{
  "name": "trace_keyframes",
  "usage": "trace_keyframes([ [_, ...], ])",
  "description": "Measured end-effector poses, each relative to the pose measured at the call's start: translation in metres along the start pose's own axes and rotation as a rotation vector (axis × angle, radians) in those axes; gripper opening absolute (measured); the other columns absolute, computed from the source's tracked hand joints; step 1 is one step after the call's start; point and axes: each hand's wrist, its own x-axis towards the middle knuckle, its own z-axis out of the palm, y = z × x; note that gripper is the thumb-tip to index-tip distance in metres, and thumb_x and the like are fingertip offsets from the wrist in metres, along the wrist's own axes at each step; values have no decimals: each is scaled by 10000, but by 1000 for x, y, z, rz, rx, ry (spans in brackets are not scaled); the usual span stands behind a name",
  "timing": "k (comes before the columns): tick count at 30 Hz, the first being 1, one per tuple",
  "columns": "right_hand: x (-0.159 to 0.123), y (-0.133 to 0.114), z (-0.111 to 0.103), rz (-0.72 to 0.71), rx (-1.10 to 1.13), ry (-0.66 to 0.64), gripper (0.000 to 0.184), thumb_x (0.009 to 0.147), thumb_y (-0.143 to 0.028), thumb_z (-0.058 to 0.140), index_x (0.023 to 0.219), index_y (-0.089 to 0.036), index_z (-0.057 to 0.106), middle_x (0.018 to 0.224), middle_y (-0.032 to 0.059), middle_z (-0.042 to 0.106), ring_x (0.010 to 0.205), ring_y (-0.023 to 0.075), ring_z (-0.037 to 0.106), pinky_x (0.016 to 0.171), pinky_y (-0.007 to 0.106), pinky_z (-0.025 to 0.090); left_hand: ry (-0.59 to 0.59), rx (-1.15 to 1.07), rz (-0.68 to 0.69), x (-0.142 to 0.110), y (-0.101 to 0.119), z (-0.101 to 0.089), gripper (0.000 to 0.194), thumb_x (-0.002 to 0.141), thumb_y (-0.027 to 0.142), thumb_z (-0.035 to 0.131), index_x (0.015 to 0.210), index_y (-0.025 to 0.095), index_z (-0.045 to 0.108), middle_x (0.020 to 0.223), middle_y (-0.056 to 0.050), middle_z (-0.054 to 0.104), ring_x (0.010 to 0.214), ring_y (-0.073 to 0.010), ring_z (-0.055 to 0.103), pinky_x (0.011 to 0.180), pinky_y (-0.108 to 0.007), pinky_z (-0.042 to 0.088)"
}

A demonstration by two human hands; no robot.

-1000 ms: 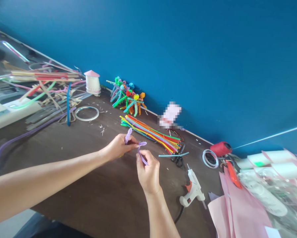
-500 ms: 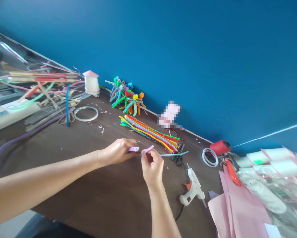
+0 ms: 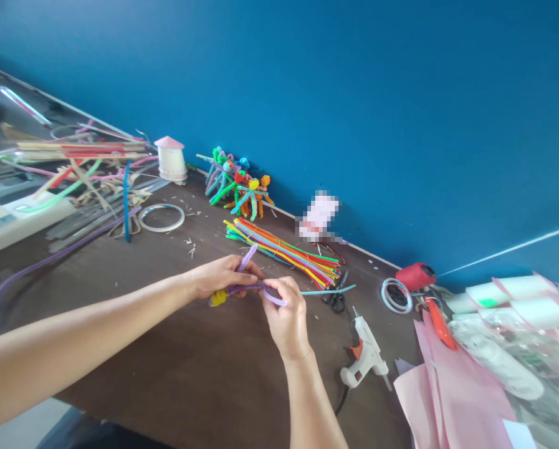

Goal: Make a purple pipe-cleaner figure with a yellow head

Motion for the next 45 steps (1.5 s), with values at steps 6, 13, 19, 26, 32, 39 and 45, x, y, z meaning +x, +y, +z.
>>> trace_keyframes([
  [6,0,3,-1,-37,-59,181,85,791,-162,515,846,-192,573,800,41,569,755,157,557,691,285,456,334,-31,237,6,-8,-1,311,652,365,643,856,132,619,784,-52,629,691,-118,571,578,-185,429],
  [13,-1,1,-7,-73,-48,412,103,770,-116,538,822,-202,561,790,30,573,742,150,556,668,278,465,370,-432,-37,14,-10,-7,475,695,565,506,842,116,556,809,-90,602,643,-145,581,522,-241,467],
  [19,-1,0,-13,-205,-96,519,190,743,-51,540,846,-209,556,786,26,571,754,158,559,703,312,463,221,-378,-164,5,-9,6,596,690,648,417,924,111,529,944,-141,599,836,-218,597,490,-239,475],
  [26,-2,0,-12,-260,-135,396,215,761,-54,486,863,-230,555,822,48,568,764,170,565,697,324,475,-120,-405,-264,-1,-3,11,784,660,752,240,856,84,598,804,-140,651,676,-196,623,410,-208,418],
  [32,-2,-2,-5,-302,-171,201,219,780,-64,447,870,-232,556,855,57,589,770,177,553,694,338,468,-44,-545,-318,2,-3,6,620,708,643,396,775,68,617,685,-93,665,582,-148,620,372,-175,400],
  [39,-1,-2,-6,-274,-157,150,194,780,-52,459,851,-214,538,850,44,590,778,169,529,706,322,456,-4,-550,-267,3,-7,2,174,753,173,509,844,83,626,714,-76,678,636,-131,634,426,-150,438],
  [45,0,4,-6,-167,-140,211,193,785,-91,468,920,-212,534,859,54,599,816,191,547,731,346,457,62,-446,-133,2,-10,4,190,689,85,579,875,94,620,818,-85,669,699,-141,636,461,-163,475],
])
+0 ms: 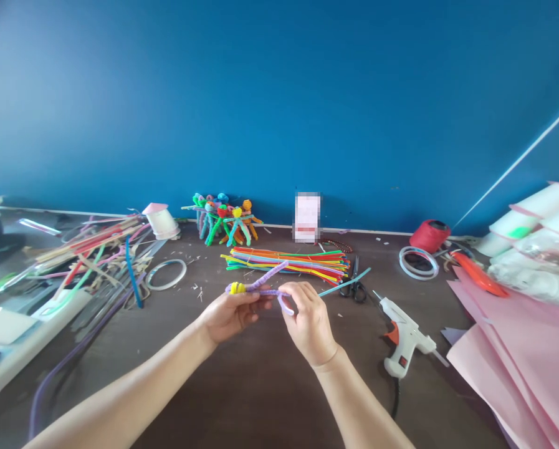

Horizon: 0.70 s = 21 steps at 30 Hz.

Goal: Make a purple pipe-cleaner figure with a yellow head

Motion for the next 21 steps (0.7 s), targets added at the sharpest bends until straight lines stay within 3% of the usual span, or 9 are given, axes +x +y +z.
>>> trace_keyframes([
  [6,-1,0,5,21,-69,-13,153,785,-109,476,867,-205,562,839,62,557,800,195,527,704,341,453,160,86,191,3,-11,3,187,611,149,687,786,116,630,690,-36,646,617,-126,611,462,-184,481],
  [13,-3,1,8,83,-10,-21,142,764,-145,518,879,-201,578,839,62,549,798,193,522,712,334,448,162,188,280,3,-11,3,236,564,183,723,769,111,633,678,-36,640,655,-144,606,512,-216,482],
  [17,-3,2,9,185,141,-1,93,762,-183,534,835,-190,591,815,54,563,776,180,539,700,307,447,177,279,330,2,-9,3,215,570,198,715,750,121,628,680,-32,646,677,-157,610,543,-226,479],
  [21,-3,4,9,375,329,-50,117,765,-257,539,743,-166,608,719,31,582,641,148,538,574,252,423,169,496,408,2,-8,0,157,615,225,676,737,131,645,655,-38,657,636,-158,606,583,-246,477],
])
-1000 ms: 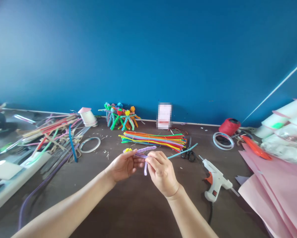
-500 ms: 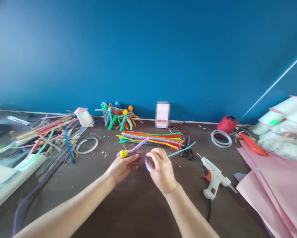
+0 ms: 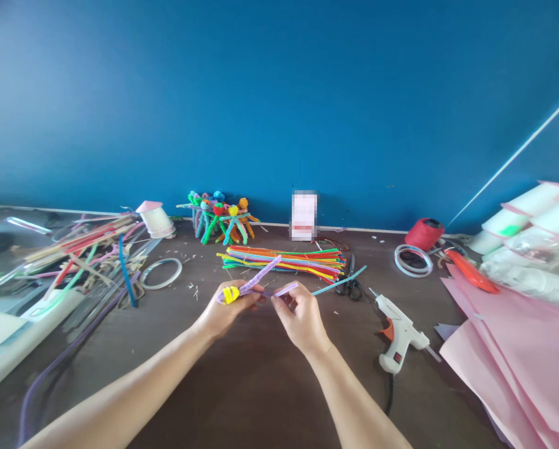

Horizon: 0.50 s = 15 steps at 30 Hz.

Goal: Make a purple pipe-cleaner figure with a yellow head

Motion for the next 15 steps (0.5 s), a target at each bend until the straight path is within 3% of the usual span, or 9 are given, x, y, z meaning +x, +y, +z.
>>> trace_keyframes([
  [5,2,3,-1,324,359,-90,279,746,-350,543,558,-145,568,487,-27,489,481,100,442,460,212,338,-109,101,67,0,1,-4,163,631,251,666,739,130,652,676,-48,655,642,-166,605,601,-256,476],
  [9,2,5,-1,557,756,-171,164,661,-299,608,617,-142,588,480,-28,497,418,84,413,406,205,336,-203,-46,-17,-2,1,-4,163,606,236,692,715,128,640,657,-37,645,664,-170,616,575,-244,478],
  [15,-1,-3,-1,664,1064,-329,147,655,-252,594,766,-177,531,569,-1,583,449,95,491,402,189,372,-309,-405,-216,-7,-7,2,196,572,190,726,706,107,609,584,-38,630,577,-128,606,509,-189,463],
])
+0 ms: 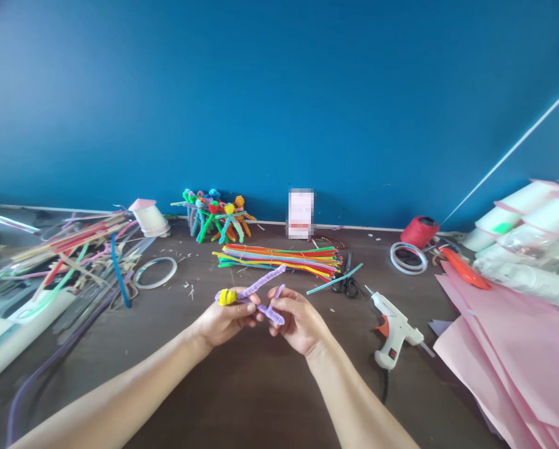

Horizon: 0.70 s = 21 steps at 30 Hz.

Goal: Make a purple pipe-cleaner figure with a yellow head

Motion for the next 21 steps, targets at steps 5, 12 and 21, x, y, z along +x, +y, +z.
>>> trace_keyframes([
  [5,2,4,3,-31,133,23,187,648,-279,651,706,-194,495,517,-55,524,403,55,436,413,170,386,19,-231,-50,3,-9,1,149,617,137,690,726,116,591,563,-18,614,561,-101,603,516,-157,474],
  [12,11,16,3,-136,9,237,201,627,-292,681,671,-178,521,503,-58,529,380,52,425,389,174,372,243,-300,41,11,-10,-1,92,688,94,612,768,134,589,612,2,611,596,-83,611,535,-146,492],
  [21,8,21,12,-337,-806,372,225,798,-292,444,764,-145,610,500,-30,520,360,79,440,369,192,337,476,123,373,7,-17,6,198,604,209,703,771,132,628,683,-16,647,659,-146,630,585,-212,497],
])
